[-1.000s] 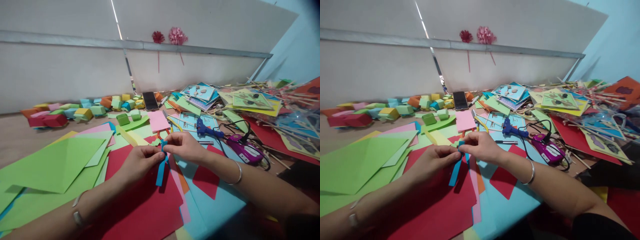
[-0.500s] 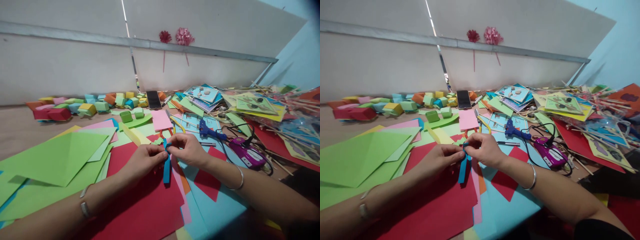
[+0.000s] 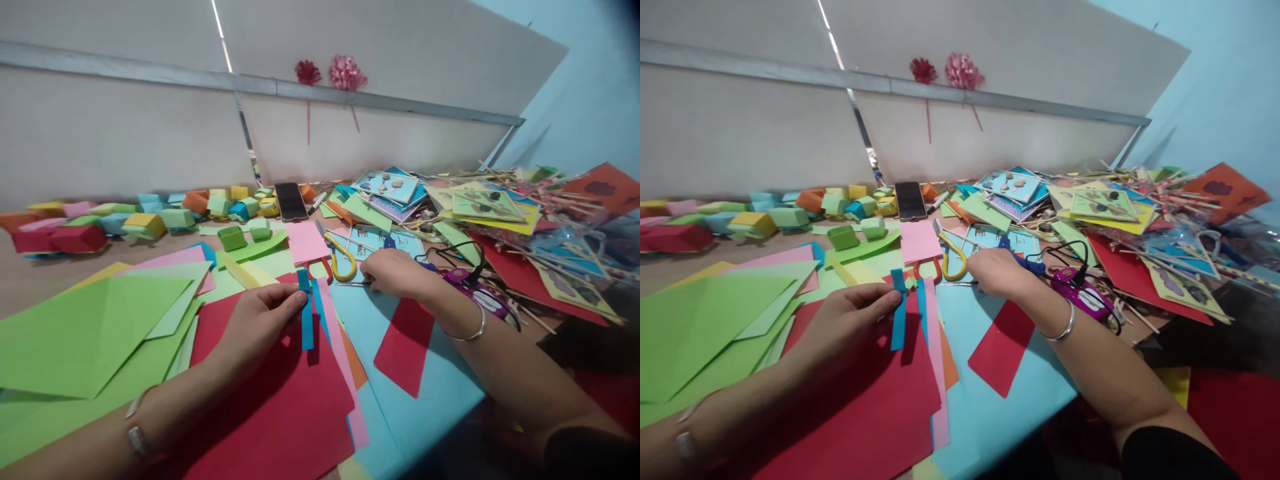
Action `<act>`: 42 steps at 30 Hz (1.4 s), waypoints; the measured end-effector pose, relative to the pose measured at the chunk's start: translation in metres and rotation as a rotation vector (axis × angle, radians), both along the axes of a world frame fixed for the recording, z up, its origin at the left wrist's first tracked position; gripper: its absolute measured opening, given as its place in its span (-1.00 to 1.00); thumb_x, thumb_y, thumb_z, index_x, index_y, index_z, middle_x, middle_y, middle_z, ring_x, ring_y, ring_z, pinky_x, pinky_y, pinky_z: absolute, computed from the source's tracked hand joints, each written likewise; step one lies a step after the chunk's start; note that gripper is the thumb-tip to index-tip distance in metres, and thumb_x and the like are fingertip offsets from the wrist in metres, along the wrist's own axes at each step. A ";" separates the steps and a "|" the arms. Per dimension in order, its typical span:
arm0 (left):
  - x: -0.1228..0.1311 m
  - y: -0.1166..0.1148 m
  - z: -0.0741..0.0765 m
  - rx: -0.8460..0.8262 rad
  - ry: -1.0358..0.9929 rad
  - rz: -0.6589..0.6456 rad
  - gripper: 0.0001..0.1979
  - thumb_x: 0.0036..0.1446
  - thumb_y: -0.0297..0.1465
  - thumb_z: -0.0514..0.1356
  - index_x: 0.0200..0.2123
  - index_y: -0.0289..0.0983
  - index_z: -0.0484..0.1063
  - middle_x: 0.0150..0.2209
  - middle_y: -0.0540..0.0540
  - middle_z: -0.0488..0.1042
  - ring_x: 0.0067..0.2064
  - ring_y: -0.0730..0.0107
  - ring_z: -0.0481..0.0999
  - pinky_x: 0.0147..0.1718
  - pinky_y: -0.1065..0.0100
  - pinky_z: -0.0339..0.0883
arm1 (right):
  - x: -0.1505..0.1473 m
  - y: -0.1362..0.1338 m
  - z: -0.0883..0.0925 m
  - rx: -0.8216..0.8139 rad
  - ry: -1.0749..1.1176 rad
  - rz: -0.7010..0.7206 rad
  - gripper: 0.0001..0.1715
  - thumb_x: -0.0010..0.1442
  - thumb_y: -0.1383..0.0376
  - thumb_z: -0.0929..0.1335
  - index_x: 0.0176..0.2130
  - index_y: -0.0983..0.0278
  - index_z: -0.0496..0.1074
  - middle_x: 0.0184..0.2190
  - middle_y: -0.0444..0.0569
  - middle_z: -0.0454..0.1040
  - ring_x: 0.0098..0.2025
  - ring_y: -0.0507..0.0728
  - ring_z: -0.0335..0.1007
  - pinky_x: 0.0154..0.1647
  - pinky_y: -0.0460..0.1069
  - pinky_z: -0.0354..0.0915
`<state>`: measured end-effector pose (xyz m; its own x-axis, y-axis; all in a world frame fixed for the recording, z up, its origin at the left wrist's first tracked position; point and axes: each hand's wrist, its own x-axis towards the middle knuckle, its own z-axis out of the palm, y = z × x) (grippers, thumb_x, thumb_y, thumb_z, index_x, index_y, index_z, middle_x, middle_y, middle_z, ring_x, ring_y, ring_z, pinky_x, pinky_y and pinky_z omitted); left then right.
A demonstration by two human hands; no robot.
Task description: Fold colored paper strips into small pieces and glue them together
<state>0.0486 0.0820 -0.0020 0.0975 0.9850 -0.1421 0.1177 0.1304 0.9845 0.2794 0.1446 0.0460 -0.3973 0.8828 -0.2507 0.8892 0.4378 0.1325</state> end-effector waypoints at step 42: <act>0.000 0.003 -0.001 0.082 -0.032 -0.066 -0.65 0.08 -0.15 0.28 -0.24 -0.33 0.56 -0.66 0.07 0.34 -0.66 0.51 0.26 -0.66 0.43 0.16 | -0.030 -0.024 -0.030 -0.327 1.144 0.094 -0.43 0.13 0.44 0.28 0.09 0.14 0.52 -0.40 -0.16 0.57 -0.43 0.01 0.31 -0.33 -0.08 0.28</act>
<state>0.0488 0.0850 -0.0035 0.1655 0.9846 -0.0567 0.0917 0.0418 0.9949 0.2490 0.1204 0.0155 -0.5961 0.7986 0.0833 0.3813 0.3728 -0.8459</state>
